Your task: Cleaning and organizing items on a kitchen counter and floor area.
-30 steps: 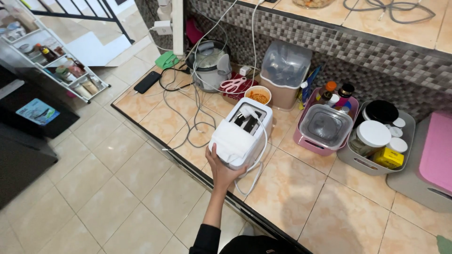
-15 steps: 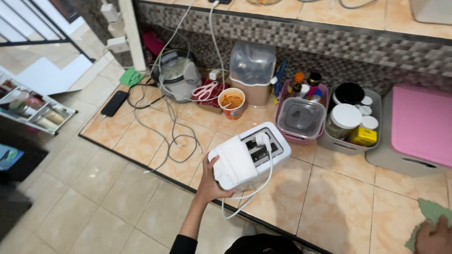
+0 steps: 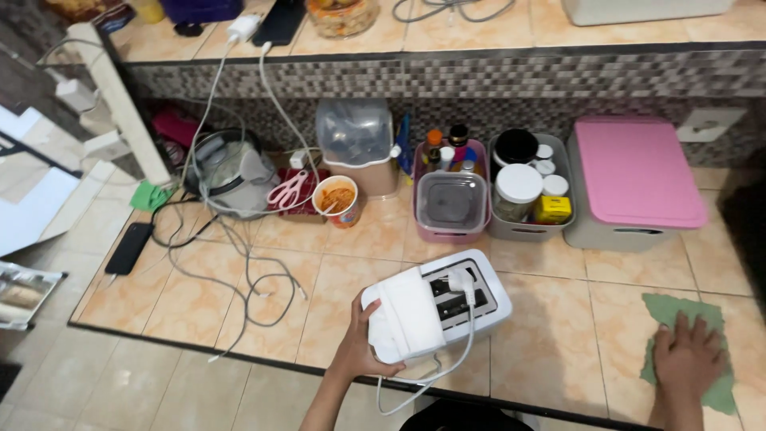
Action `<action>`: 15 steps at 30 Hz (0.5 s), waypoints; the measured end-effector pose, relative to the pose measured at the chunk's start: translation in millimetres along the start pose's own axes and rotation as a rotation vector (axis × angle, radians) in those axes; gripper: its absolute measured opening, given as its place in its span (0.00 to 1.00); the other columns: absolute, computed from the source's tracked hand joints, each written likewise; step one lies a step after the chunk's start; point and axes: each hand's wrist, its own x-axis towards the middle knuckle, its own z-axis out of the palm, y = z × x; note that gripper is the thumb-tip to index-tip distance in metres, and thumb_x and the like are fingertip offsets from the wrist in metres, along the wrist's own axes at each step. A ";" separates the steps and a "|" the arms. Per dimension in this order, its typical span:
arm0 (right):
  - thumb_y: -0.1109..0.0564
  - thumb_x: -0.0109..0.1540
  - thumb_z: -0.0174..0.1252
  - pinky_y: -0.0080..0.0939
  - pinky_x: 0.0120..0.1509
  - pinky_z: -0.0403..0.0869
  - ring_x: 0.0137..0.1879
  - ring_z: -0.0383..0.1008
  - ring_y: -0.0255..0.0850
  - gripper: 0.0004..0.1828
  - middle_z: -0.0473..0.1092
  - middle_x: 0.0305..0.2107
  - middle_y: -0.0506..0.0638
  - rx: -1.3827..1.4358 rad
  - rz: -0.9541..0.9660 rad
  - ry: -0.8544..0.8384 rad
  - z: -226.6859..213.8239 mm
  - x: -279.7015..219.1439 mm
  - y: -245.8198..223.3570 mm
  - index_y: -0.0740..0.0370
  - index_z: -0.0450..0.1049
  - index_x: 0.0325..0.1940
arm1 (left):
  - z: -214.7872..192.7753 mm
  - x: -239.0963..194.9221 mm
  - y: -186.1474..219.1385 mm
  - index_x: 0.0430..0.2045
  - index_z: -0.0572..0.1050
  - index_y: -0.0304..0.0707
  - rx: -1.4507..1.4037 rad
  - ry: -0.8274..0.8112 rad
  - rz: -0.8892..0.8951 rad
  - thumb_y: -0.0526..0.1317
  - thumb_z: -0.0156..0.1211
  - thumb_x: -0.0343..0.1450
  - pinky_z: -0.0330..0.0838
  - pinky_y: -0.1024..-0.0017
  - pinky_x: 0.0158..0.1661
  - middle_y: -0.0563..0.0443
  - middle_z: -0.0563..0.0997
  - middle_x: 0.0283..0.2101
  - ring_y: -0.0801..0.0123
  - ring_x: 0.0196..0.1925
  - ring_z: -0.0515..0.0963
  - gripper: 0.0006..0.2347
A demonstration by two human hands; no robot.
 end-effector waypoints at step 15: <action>0.35 0.71 0.38 0.69 0.82 0.47 0.82 0.48 0.61 0.34 0.53 0.77 0.55 0.026 0.137 -0.092 -99.2 -40.8 -42.3 0.46 0.60 0.78 | 119.3 94.6 42.4 0.72 0.54 0.56 -0.161 -0.151 0.176 0.53 0.85 0.45 0.65 0.47 0.69 0.28 0.51 0.75 0.32 0.75 0.60 0.57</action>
